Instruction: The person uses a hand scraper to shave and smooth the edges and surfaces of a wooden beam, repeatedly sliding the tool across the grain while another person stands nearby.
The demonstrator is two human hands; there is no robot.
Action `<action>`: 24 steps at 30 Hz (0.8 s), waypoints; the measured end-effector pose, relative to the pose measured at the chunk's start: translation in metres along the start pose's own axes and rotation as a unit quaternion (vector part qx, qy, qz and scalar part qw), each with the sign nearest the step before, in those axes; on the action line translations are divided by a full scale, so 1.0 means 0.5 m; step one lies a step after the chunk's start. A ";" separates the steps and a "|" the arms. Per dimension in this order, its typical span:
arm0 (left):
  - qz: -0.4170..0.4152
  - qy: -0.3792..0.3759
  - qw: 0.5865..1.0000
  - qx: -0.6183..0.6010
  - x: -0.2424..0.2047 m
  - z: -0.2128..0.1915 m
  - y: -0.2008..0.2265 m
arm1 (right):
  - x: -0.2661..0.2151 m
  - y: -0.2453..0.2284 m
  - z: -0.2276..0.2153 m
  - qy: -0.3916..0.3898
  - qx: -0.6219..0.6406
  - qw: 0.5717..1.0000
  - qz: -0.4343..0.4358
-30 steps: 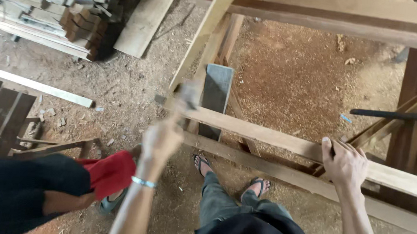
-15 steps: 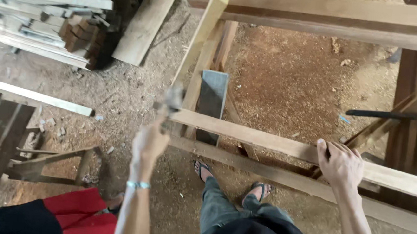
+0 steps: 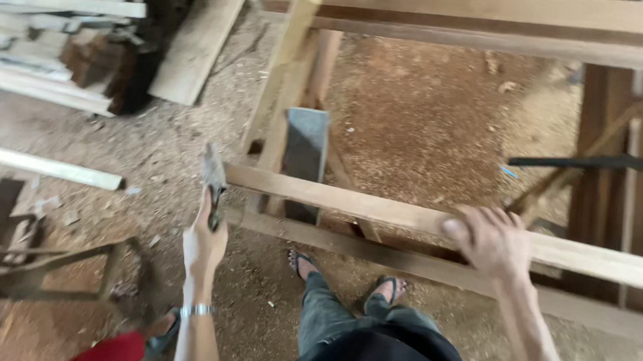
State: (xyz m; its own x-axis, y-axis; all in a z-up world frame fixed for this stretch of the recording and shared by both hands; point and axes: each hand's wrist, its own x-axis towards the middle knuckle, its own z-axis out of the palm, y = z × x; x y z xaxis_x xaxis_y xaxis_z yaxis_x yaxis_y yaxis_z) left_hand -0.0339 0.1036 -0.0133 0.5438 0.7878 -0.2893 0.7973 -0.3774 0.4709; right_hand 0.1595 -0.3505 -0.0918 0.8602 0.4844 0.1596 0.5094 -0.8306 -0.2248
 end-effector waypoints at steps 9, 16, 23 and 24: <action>-0.077 -0.040 0.978 -0.187 -0.155 0.095 0.018 | 0.000 -0.059 0.000 -0.004 -0.002 1.000 -0.013; -0.079 -0.034 0.986 -0.144 -0.144 0.073 0.031 | -0.002 -0.042 0.018 0.015 -0.009 1.000 -0.024; -0.025 -0.045 0.984 -0.170 -0.155 0.100 0.033 | -0.001 -0.040 0.023 -0.015 0.017 1.000 -0.018; -0.024 -0.046 0.986 -0.155 -0.156 0.104 0.034 | -0.007 -0.044 0.022 -0.017 0.031 0.999 -0.018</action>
State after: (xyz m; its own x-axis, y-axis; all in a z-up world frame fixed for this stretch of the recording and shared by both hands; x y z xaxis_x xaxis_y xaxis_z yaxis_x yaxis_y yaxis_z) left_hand -0.0495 0.0103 -0.0260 0.5392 0.7490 -0.3851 0.7121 -0.1614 0.6833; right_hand 0.1456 -0.3306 -0.0980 0.8412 0.5233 0.1361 0.5394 -0.7948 -0.2782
